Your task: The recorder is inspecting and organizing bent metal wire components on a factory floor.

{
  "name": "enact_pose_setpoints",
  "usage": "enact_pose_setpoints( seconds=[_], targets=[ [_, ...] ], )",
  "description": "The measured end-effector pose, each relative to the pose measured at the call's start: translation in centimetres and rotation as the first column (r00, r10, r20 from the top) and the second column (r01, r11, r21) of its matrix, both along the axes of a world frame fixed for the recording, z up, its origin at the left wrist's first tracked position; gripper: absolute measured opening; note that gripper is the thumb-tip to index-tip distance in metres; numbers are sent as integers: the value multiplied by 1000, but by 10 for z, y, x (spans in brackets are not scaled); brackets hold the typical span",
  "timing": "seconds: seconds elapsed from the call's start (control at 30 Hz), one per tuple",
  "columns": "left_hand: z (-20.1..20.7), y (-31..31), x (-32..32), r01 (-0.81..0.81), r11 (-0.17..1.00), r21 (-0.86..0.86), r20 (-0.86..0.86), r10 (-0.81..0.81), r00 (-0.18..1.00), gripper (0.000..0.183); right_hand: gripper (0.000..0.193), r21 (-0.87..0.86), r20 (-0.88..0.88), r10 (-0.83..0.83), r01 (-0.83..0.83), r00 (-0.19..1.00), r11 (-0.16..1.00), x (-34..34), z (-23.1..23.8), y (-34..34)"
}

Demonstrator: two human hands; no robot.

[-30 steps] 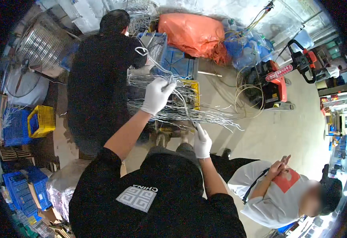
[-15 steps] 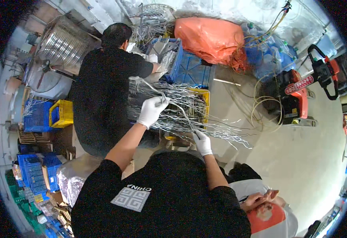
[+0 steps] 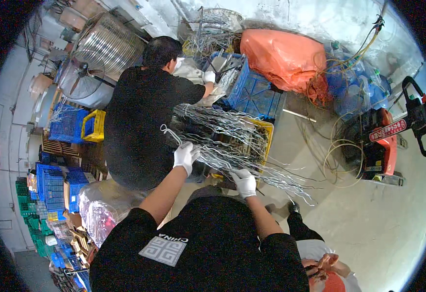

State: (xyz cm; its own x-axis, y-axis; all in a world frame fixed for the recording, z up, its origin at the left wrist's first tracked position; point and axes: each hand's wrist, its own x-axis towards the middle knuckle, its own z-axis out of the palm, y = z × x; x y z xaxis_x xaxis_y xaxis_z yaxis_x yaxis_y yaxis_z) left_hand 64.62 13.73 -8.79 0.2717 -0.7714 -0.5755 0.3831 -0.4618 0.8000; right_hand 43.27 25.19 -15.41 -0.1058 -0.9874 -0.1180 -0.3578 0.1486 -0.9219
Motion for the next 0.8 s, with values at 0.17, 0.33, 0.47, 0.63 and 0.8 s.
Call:
enact_pose_setpoints(
  seconds=[0.17, 0.33, 0.47, 0.63, 0.8],
  targets=[
    [-39, -2, 8, -97, 993, 62, -282, 111, 953, 10, 17, -127, -45, -57, 51, 997, 991, 6, -10, 12],
    [-53, -6, -5, -16, 996, 88, -301, 42, 953, 10, 18, -19, -146, -21, 18, 989, 1000, 2, -9, 22],
    [-61, -12, -7, 49, 994, 95, -334, -14, 943, 9, 21, 94, -33, -100, 103, 994, 990, -3, -9, 28],
    [-75, -15, -11, 107, 989, 104, -373, -62, 926, 10, 25, 88, -58, -79, 84, 995, 993, -10, -11, 39],
    [-85, -20, -2, 164, 980, 113, -436, -99, 894, 10, 26, 183, -79, -97, 110, 992, 977, -2, -13, 44]
  ],
)
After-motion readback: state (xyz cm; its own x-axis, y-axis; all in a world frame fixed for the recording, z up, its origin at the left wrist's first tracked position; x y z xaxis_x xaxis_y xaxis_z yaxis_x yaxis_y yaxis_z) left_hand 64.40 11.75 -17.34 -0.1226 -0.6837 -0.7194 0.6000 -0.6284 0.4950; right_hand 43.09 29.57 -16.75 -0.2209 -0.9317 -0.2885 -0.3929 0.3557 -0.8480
